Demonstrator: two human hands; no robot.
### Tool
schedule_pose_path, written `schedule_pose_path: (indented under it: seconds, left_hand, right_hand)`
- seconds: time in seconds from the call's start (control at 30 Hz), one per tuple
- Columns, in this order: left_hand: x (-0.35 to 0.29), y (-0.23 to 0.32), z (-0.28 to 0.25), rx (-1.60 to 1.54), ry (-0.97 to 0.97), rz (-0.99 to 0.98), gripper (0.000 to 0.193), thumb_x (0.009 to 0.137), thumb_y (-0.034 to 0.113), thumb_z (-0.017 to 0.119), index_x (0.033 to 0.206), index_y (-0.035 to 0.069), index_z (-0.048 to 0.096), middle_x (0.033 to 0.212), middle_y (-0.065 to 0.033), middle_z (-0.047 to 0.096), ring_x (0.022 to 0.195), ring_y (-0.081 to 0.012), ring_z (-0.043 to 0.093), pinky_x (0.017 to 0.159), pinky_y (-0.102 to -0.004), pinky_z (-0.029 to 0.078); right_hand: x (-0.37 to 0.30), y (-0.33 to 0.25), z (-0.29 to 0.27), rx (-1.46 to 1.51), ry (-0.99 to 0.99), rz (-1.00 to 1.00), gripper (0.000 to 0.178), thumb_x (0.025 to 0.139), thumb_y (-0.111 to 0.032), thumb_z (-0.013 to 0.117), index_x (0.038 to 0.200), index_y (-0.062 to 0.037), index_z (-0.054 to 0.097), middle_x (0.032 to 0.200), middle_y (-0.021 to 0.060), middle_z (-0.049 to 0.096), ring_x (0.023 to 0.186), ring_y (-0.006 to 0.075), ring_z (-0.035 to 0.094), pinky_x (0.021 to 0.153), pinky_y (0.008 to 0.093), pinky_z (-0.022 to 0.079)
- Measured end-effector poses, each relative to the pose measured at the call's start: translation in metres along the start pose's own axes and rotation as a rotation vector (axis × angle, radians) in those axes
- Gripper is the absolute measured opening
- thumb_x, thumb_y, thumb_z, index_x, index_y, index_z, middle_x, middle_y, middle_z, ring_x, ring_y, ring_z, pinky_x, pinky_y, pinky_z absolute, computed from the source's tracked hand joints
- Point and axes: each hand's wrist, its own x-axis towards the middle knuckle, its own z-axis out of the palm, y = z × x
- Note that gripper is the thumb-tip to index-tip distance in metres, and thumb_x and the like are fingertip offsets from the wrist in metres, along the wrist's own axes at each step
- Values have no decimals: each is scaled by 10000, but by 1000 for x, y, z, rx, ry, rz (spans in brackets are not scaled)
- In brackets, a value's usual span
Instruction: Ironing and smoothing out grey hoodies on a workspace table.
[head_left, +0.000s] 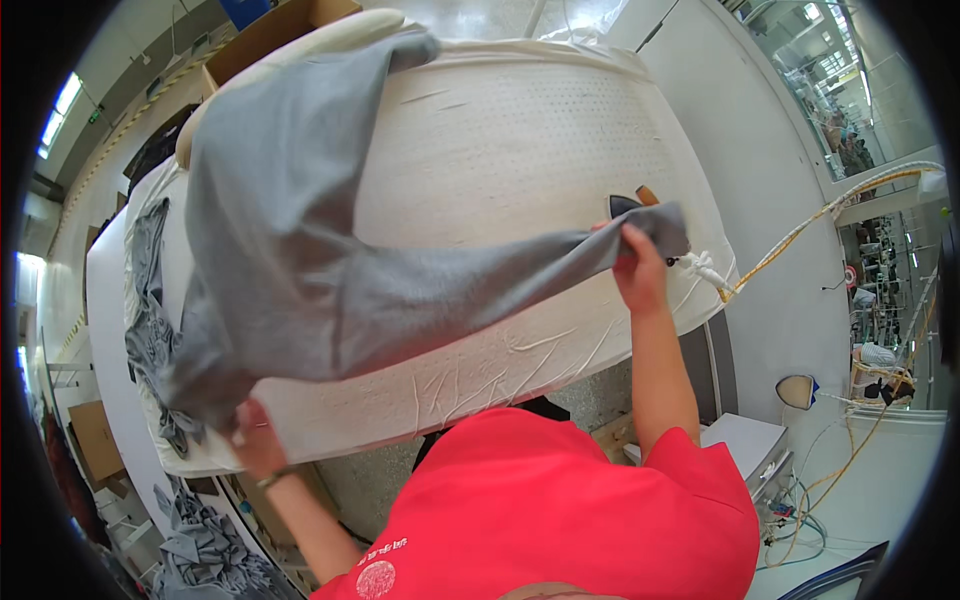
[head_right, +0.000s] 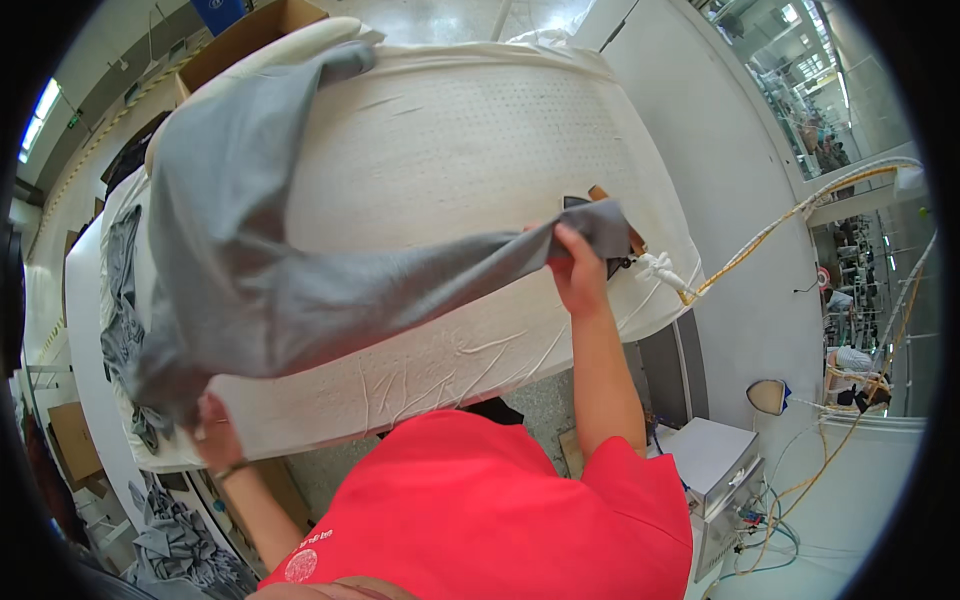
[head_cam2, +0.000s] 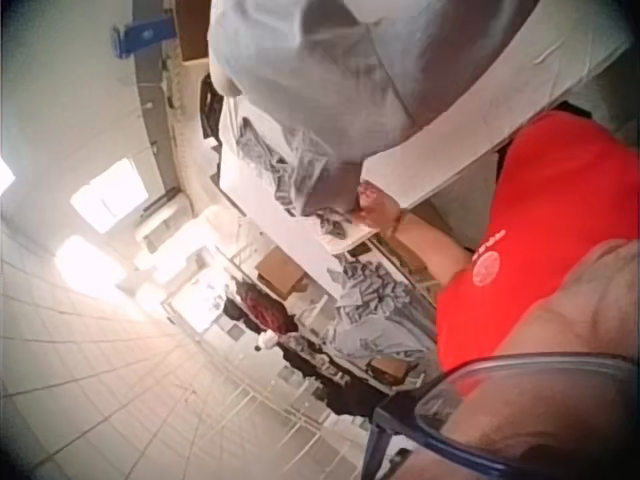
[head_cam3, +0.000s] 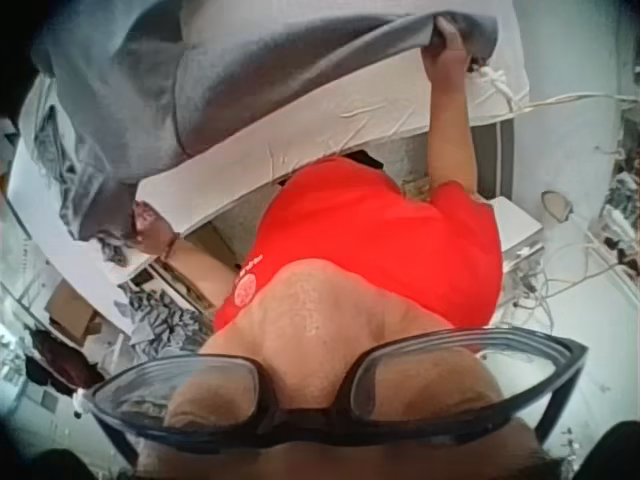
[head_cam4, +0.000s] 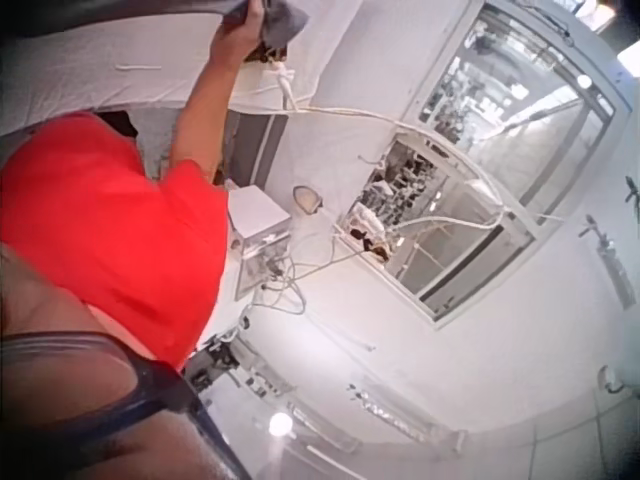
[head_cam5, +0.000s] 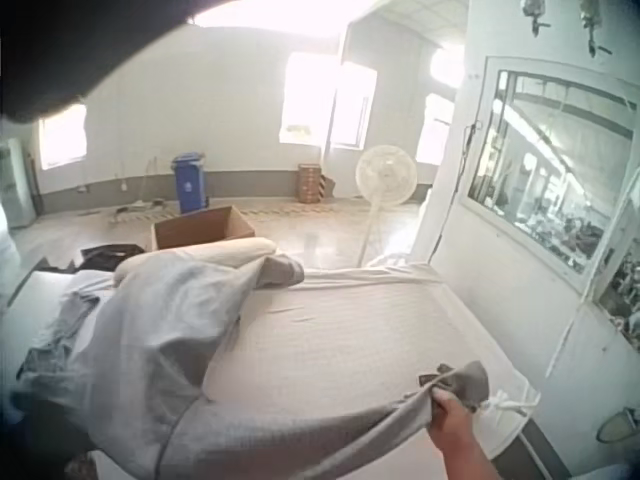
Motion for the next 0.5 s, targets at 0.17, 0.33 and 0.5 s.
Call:
schedule_pose_path:
  seconds: [0.17,0.33,0.5]
  left_hand:
    - [-39,-144,9,49,15,-420,464,1088,307,552,1436,1,523,1519,-218,521,1391,-360,531,1146,-453,473]
    - [-6,-184,75,254,156,-446,256,1001,200,735,1166,45,617,1150,-110,709,1041,-258,693,964,-448,582]
    - [-2,-175,104,330,219,-385,220,967,181,784,1055,79,611,1045,-65,716,910,-223,697,888,-435,606]
  right_hand:
    - [-12,88,-111,-701,359,348,245,964,-146,704,1186,-43,699,1055,86,753,947,199,730,823,376,592]
    - [2,99,-142,-1238,351,-194,301,933,-233,759,1133,-11,726,1018,109,775,900,223,742,802,354,581]
    - [24,91,-125,-1419,179,44,374,895,-302,795,1090,12,736,1000,152,778,897,246,746,815,361,574]
